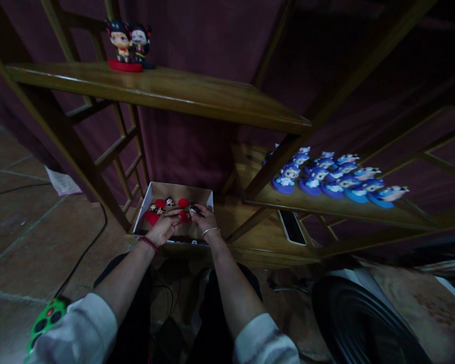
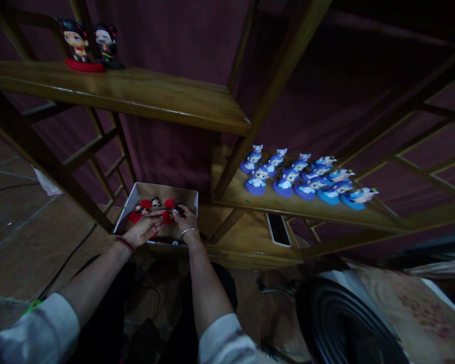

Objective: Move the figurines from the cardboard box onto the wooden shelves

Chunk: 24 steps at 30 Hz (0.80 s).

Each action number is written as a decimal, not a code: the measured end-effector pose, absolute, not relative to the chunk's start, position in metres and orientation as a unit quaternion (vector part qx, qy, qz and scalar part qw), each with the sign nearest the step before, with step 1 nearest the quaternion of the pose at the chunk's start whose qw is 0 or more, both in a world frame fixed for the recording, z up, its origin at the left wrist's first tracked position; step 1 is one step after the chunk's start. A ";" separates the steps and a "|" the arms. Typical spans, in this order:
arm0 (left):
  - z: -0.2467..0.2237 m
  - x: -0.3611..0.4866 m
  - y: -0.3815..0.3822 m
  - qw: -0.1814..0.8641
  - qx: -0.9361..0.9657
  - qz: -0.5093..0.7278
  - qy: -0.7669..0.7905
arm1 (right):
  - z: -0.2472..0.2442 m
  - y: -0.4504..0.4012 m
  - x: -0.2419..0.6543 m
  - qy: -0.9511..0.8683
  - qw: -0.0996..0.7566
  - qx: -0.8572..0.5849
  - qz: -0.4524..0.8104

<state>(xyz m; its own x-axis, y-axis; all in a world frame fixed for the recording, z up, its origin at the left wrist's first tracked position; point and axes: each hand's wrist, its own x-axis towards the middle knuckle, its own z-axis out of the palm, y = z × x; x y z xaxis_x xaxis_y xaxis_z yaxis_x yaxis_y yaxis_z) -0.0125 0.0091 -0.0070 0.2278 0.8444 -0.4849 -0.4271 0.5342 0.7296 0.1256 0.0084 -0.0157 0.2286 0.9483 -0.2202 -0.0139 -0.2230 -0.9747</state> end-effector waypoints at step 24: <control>0.006 -0.021 0.007 0.761 0.174 0.436 0.447 | -0.010 0.011 0.117 -0.380 0.532 -0.533 0.538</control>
